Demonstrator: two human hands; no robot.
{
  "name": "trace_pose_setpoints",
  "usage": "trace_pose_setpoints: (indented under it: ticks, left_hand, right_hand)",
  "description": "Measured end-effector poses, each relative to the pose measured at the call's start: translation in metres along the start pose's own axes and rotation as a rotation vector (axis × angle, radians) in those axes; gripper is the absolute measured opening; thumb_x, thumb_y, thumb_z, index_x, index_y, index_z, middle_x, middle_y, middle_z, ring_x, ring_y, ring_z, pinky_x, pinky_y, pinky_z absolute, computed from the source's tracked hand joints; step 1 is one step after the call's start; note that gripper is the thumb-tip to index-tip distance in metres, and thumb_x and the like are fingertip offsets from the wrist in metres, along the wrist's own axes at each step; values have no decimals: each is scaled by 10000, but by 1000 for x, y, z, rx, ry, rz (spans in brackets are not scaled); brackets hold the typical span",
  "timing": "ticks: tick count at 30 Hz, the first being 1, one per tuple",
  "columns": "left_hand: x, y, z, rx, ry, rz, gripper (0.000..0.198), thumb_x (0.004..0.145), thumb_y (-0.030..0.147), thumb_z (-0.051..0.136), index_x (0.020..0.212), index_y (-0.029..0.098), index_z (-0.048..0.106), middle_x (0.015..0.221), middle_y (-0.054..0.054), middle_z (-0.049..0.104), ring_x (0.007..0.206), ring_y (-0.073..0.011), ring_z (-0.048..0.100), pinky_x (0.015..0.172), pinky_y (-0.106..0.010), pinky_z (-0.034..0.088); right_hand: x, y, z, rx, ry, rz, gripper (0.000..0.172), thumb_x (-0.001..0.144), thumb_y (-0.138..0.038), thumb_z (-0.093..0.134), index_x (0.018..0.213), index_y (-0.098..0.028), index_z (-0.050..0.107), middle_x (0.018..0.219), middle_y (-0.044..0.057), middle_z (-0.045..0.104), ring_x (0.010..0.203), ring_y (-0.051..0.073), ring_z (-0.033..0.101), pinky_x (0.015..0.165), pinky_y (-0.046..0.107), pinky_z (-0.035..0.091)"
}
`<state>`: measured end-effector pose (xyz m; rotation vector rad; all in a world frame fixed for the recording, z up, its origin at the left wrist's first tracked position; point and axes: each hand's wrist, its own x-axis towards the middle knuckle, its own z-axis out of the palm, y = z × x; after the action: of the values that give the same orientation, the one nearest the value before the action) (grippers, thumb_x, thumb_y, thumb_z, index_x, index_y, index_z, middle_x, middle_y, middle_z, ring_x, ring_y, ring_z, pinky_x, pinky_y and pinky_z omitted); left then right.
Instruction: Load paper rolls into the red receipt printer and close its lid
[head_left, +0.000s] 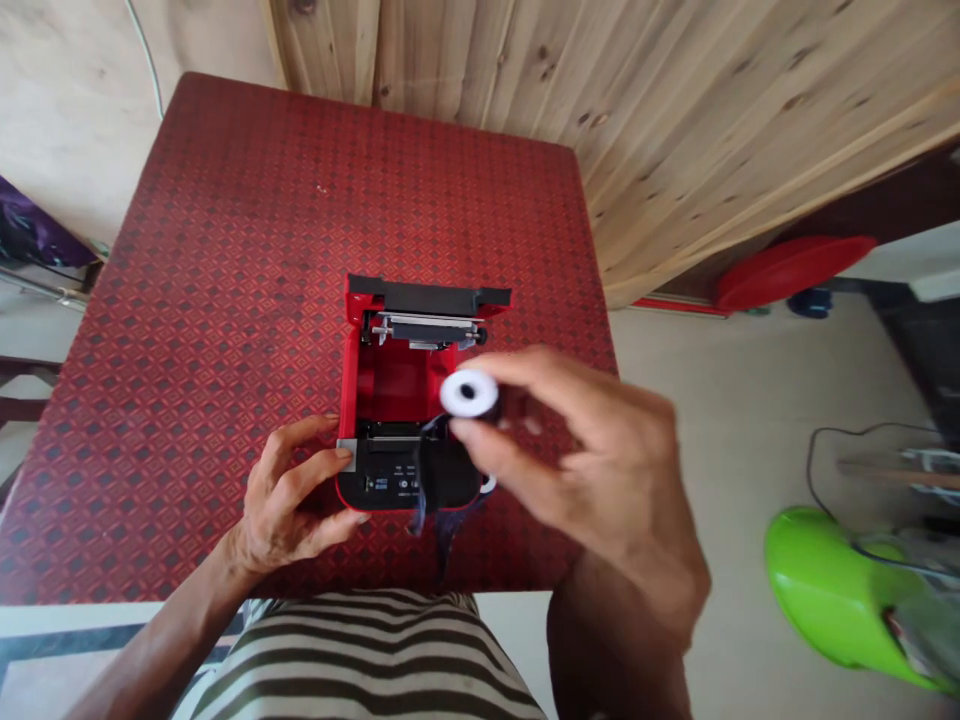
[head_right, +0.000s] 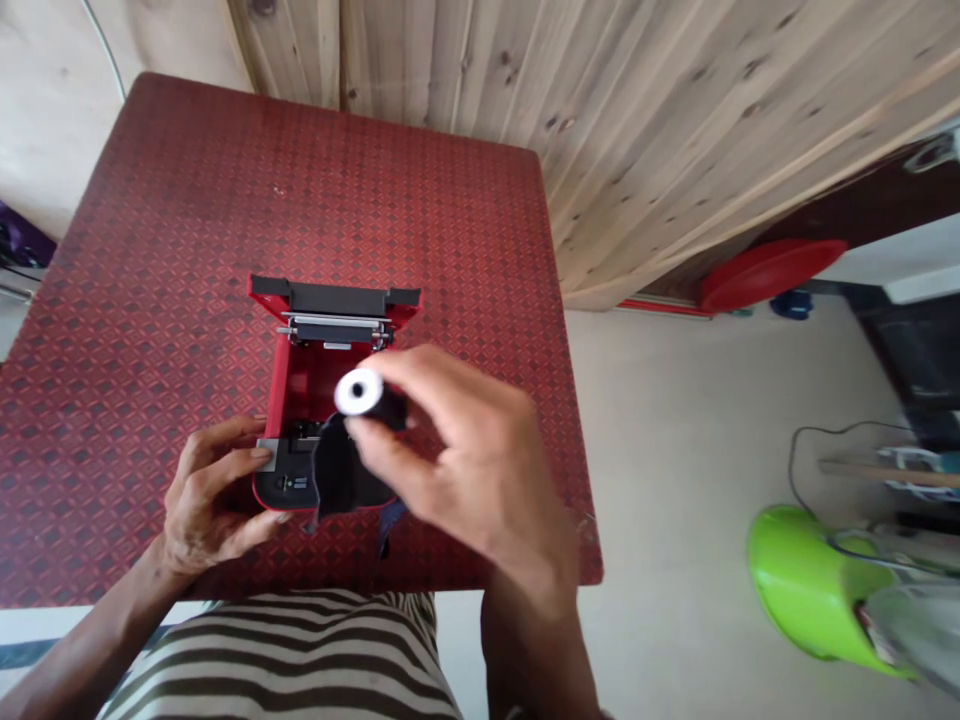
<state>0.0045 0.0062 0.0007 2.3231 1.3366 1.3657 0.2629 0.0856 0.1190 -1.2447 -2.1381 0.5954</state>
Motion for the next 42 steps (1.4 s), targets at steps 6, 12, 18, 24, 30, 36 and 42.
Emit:
trace_pose_setpoints:
  ticks: [6, 12, 18, 24, 30, 36, 42]
  left_hand:
    - [3, -1, 0, -10, 9, 15, 470, 929, 387, 777, 1320, 193, 604, 1258, -161, 680, 1069, -254, 710, 784, -356, 667]
    - [3, -1, 1, 6, 24, 16, 490, 916, 410, 785, 1328, 218, 603, 1264, -142, 695, 1041, -242, 723, 758, -337, 655]
    - [5, -2, 1, 23, 21, 29, 474, 919, 416, 781, 1309, 215, 601, 1250, -139, 691, 1027, -234, 719, 759, -334, 647]
    - [5, -1, 0, 23, 11, 29, 469, 930, 425, 771, 1309, 209, 600, 1253, -141, 690, 1021, -233, 720, 761, -337, 645]
    - [3, -2, 2, 9, 31, 3, 485, 900, 421, 805, 1298, 224, 611, 1251, -134, 686, 1013, -228, 714, 750, -332, 639]
    - [2, -3, 1, 4, 1, 10, 486, 928, 396, 779, 1336, 210, 592, 1246, -164, 677, 1067, -246, 691, 774, -358, 641]
    - [3, -2, 1, 3, 5, 32, 514, 919, 422, 786, 1325, 172, 593, 1217, -160, 686, 1091, -265, 709, 810, -362, 646]
  right_hand:
    - [-4, 83, 23, 313, 348, 297, 223, 887, -372, 760, 1052, -261, 659, 962, 7, 745, 834, 182, 713, 742, 331, 591]
    - [-6, 103, 61, 287, 159, 362, 245, 881, -415, 687, 1054, -246, 648, 945, 21, 776, 791, 185, 720, 763, 353, 574]
    - [-13, 101, 64, 260, 88, 376, 231, 882, -406, 689, 1046, -250, 642, 914, 15, 780, 776, 191, 727, 751, 360, 573]
    - [-40, 100, 48, 249, 135, 411, 525, 857, -361, 763, 1348, -243, 619, 1164, 91, 791, 862, 213, 752, 790, 404, 612]
    - [-90, 79, 15, 287, -199, 462, 251, 896, -278, 752, 1145, -263, 769, 1019, 34, 815, 817, 199, 752, 733, 353, 603]
    - [-105, 60, 45, 342, -78, 398, 208, 913, -226, 739, 1120, -237, 758, 1091, 51, 802, 960, 221, 742, 853, 375, 587]
    - [-93, 41, 11, 355, -69, 313, 341, 993, -338, 733, 1331, -313, 694, 1132, 29, 751, 976, 203, 722, 863, 347, 572]
